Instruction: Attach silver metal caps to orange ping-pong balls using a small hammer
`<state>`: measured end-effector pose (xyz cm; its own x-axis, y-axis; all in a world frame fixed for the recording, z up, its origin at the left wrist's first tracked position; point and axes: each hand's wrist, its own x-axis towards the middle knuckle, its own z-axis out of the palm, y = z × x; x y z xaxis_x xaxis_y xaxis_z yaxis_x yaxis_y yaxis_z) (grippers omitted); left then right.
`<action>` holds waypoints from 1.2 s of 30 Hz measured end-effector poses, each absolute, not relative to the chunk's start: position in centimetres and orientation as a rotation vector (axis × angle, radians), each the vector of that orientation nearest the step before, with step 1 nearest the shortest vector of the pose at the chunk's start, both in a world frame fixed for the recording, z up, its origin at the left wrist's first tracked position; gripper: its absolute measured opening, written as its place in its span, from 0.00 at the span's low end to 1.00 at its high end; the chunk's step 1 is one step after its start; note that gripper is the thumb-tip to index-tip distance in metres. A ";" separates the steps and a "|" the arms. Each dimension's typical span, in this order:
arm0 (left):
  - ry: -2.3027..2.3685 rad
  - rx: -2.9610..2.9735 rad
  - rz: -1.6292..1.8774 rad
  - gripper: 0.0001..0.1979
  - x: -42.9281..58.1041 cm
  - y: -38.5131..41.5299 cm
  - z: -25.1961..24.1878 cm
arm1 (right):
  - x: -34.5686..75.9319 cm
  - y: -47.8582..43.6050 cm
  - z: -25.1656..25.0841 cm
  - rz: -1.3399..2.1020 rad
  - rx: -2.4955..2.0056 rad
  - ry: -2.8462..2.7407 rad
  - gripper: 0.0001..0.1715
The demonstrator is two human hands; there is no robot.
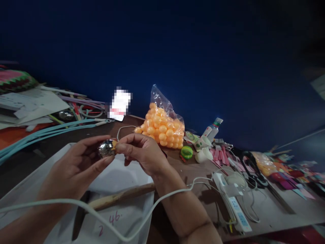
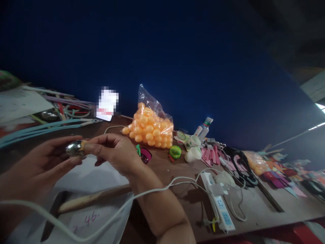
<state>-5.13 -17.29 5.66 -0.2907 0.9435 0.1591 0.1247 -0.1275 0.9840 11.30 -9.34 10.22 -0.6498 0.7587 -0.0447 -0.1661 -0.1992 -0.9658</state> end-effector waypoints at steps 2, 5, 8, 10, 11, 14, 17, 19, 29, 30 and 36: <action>1.429 1.236 1.500 0.28 -5.2 -17.3 5.6 | 11.3 -9.3 10.2 1.947 -0.693 -1.417 0.16; 1.434 1.183 1.515 0.29 -5.2 -17.3 5.5 | 11.3 -9.3 10.1 1.975 -0.674 -1.398 0.17; 1.443 1.147 1.522 0.29 -4.9 -17.5 5.6 | 11.3 -9.3 10.1 1.988 -0.674 -1.390 0.18; 1.452 1.147 1.518 0.30 -4.8 -17.5 5.7 | 11.3 -9.2 10.1 1.995 -0.675 -1.388 0.18; 1.458 1.148 1.512 0.30 -4.8 -17.5 5.8 | 11.3 -9.2 10.1 1.998 -0.675 -1.389 0.18; 1.474 1.133 1.517 0.30 -4.8 -17.5 5.8 | 11.3 -9.2 10.0 2.012 -0.666 -1.389 0.18; 1.473 1.136 1.496 0.31 -5.1 -17.3 5.6 | 11.3 -9.2 10.0 2.032 -0.655 -1.379 0.19; 1.485 1.152 1.459 0.32 -5.1 -17.3 5.6 | 11.3 -9.2 10.0 2.039 -0.653 -1.371 0.19; 1.634 1.103 1.456 0.34 -3.5 -18.3 7.2 | 11.0 -9.5 10.5 2.093 -0.710 -1.285 0.24; 1.650 1.111 1.447 0.34 -3.6 -18.3 7.1 | 11.0 -9.5 10.6 2.094 -0.718 -1.277 0.25; 1.674 1.139 1.413 0.36 -4.4 -18.0 6.0 | 10.9 -9.5 10.6 2.109 -0.700 -1.252 0.25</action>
<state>-4.38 -18.01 6.03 -0.4030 0.9139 0.0486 0.2010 0.0366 0.9789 10.94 -9.54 10.63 -0.6923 0.7075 -0.1418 -0.2143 -0.3892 -0.8959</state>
